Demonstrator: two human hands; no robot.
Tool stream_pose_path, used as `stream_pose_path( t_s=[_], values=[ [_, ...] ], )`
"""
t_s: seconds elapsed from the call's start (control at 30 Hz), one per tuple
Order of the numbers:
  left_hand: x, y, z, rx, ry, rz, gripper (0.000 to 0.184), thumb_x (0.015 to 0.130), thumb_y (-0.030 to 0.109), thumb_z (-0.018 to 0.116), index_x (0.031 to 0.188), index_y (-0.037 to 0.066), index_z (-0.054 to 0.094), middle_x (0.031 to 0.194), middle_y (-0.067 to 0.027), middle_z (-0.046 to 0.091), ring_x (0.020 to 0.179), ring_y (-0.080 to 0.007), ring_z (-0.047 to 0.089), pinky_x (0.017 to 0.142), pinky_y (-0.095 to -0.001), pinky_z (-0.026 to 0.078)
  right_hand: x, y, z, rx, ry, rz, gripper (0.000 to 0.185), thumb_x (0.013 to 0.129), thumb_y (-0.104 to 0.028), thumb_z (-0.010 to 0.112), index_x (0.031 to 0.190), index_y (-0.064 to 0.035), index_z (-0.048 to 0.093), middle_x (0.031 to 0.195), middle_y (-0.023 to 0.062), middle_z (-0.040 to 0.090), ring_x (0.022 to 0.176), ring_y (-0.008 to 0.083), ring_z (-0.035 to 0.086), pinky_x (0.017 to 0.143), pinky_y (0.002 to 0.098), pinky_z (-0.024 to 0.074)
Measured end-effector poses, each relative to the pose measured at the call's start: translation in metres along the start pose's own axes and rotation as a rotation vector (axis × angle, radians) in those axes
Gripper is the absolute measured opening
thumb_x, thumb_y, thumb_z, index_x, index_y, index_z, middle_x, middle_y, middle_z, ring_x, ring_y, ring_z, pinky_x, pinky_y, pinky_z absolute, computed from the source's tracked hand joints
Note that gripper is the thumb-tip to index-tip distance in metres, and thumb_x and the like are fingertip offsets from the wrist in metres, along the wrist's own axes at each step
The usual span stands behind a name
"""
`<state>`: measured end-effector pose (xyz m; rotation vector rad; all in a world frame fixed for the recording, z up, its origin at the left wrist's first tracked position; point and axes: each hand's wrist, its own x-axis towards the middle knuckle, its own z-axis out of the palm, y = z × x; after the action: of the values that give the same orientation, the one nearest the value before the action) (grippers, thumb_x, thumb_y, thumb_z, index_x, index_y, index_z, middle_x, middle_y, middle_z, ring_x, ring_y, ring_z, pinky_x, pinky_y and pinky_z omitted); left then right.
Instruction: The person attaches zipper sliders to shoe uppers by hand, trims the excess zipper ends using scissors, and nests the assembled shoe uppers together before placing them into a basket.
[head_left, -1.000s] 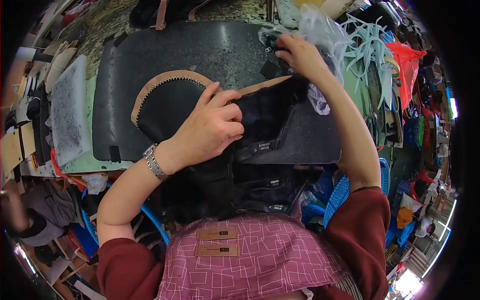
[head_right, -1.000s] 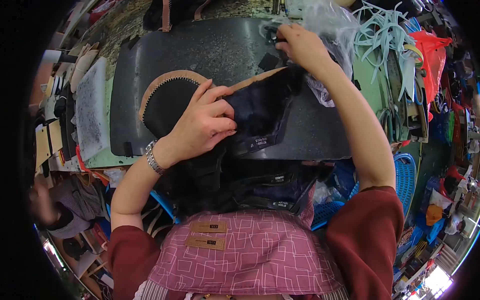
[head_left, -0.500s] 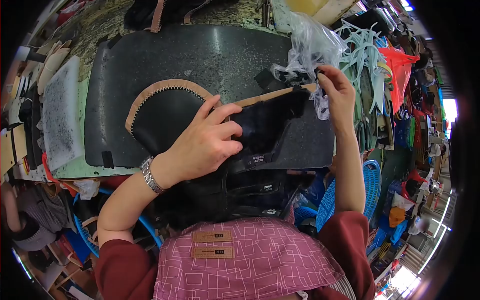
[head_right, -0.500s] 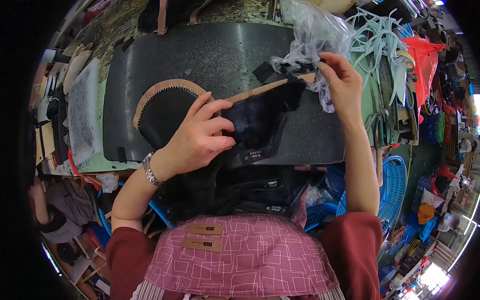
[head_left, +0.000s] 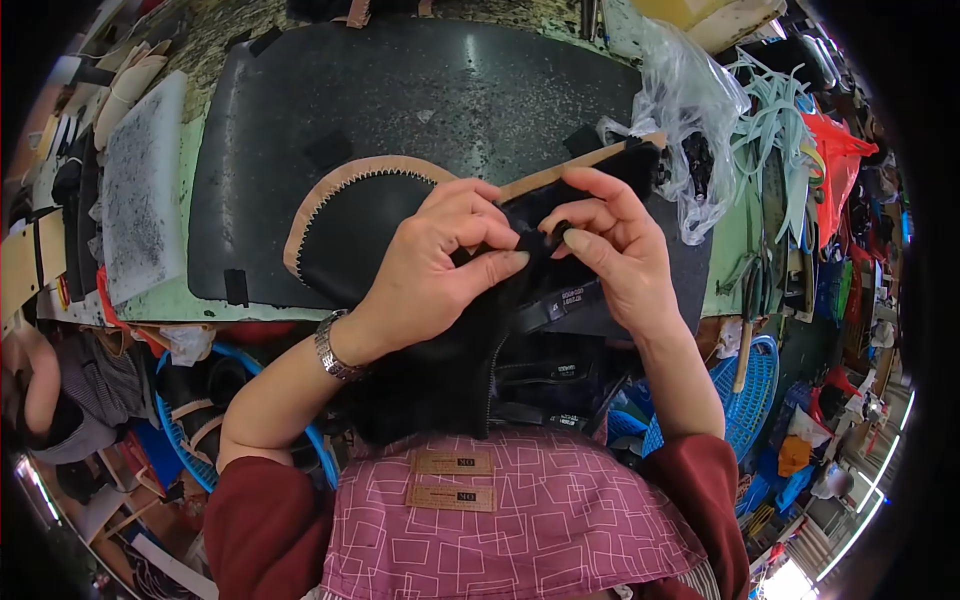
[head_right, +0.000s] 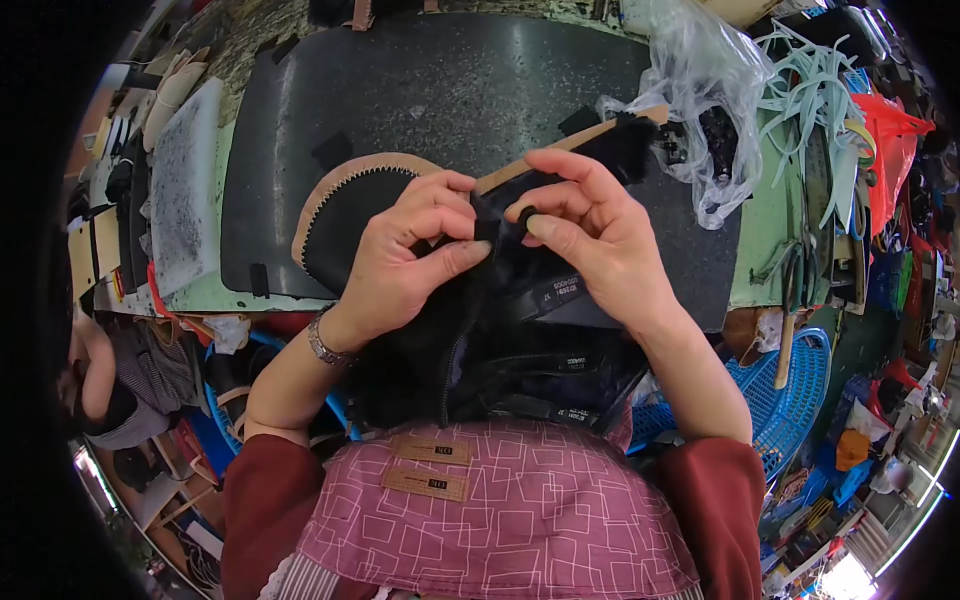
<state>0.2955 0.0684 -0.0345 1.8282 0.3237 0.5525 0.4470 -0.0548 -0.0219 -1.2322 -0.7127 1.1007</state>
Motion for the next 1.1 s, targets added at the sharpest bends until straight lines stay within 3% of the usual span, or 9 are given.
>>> stream_pose_path(
  t_s=[0.13,0.33,0.4,0.53,0.57,0.73,0.8,0.83,1.1],
  values=[
    [0.001,0.001,0.001,0.023,-0.039,-0.015,0.012,0.068,0.007,0.069,0.073,0.003,0.059,0.077,-0.0044,0.058,0.098,-0.0234,0.051,0.078,-0.0316,0.042,0.000,-0.010,0.004,-0.172,-0.032,-0.025,0.051,0.082,0.000,0.053,0.129,-0.0007,0.031,0.094,0.0102,0.058,0.083,0.0116,0.054,0.074,0.0221,0.0429],
    [0.001,-0.003,0.003,0.069,-0.037,0.032,0.011,0.069,0.008,0.068,0.072,0.003,0.059,0.077,-0.0044,0.058,0.097,-0.0244,0.052,0.077,-0.0324,0.043,0.005,-0.018,-0.006,-0.418,-0.038,-0.051,0.045,0.078,0.004,0.055,0.121,-0.0015,0.043,0.092,0.0081,0.058,0.082,0.0134,0.055,0.074,0.0231,0.0432],
    [0.002,-0.003,0.003,0.082,-0.034,0.043,0.010,0.069,0.008,0.067,0.072,0.003,0.059,0.077,-0.0041,0.058,0.097,-0.0249,0.052,0.078,-0.0330,0.042,0.005,-0.007,-0.017,-1.104,-0.146,-0.606,0.035,0.072,0.004,0.056,0.106,-0.0053,0.054,0.089,0.0092,0.059,0.080,0.0199,0.057,0.067,0.0262,0.0468],
    [0.001,-0.002,0.006,0.057,-0.016,0.037,0.010,0.069,0.009,0.067,0.072,0.004,0.059,0.077,-0.0040,0.058,0.097,-0.0248,0.052,0.079,-0.0333,0.042,-0.009,0.000,-0.014,-1.450,-0.088,-0.634,0.028,0.069,0.001,0.057,0.096,-0.0047,0.057,0.089,0.0114,0.057,0.077,0.0253,0.055,0.064,0.0312,0.0472],
    [0.001,-0.002,0.008,0.089,-0.009,0.039,0.009,0.068,0.009,0.068,0.072,0.005,0.060,0.077,-0.0036,0.058,0.097,-0.0244,0.052,0.079,-0.0331,0.041,-0.011,-0.004,-0.009,-1.453,-0.065,-0.482,0.024,0.068,0.001,0.060,0.092,-0.0032,0.058,0.087,0.0112,0.057,0.074,0.0253,0.056,0.062,0.0300,0.0462],
    [0.002,-0.002,0.010,0.098,0.013,0.009,0.009,0.068,0.010,0.068,0.074,0.006,0.063,0.074,-0.0025,0.059,0.098,-0.0226,0.051,0.080,-0.0321,0.040,-0.005,-0.017,-0.006,-1.283,-0.047,-0.263,0.018,0.071,-0.002,0.063,0.089,-0.0009,0.059,0.084,0.0086,0.059,0.068,0.0202,0.058,0.060,0.0269,0.0462],
    [0.001,-0.003,0.009,0.004,-0.007,-0.090,0.010,0.068,0.011,0.068,0.076,0.006,0.064,0.073,-0.0021,0.060,0.098,-0.0214,0.051,0.080,-0.0318,0.040,-0.007,-0.014,-0.007,-0.371,0.144,0.107,0.015,0.077,-0.004,0.061,0.091,-0.0001,0.060,0.085,0.0054,0.060,0.070,0.0141,0.059,0.063,0.0243,0.0481],
    [0.000,-0.003,0.009,0.004,-0.003,-0.093,0.010,0.068,0.011,0.068,0.076,0.006,0.064,0.073,-0.0021,0.060,0.098,-0.0214,0.051,0.080,-0.0318,0.040,-0.007,-0.009,-0.007,-0.112,0.159,0.114,0.018,0.081,-0.007,0.060,0.097,0.0001,0.059,0.087,0.0038,0.060,0.072,0.0107,0.058,0.066,0.0231,0.0493],
    [0.003,0.001,0.009,0.039,-0.009,-0.100,0.011,0.069,0.013,0.067,0.075,0.004,0.064,0.075,-0.0039,0.061,0.098,-0.0212,0.051,0.082,-0.0316,0.040,-0.004,0.000,0.015,-0.045,0.197,-0.003,0.023,0.082,-0.006,0.058,0.104,0.0004,0.057,0.088,0.0056,0.059,0.079,0.0112,0.057,0.069,0.0226,0.0485]
  ],
)
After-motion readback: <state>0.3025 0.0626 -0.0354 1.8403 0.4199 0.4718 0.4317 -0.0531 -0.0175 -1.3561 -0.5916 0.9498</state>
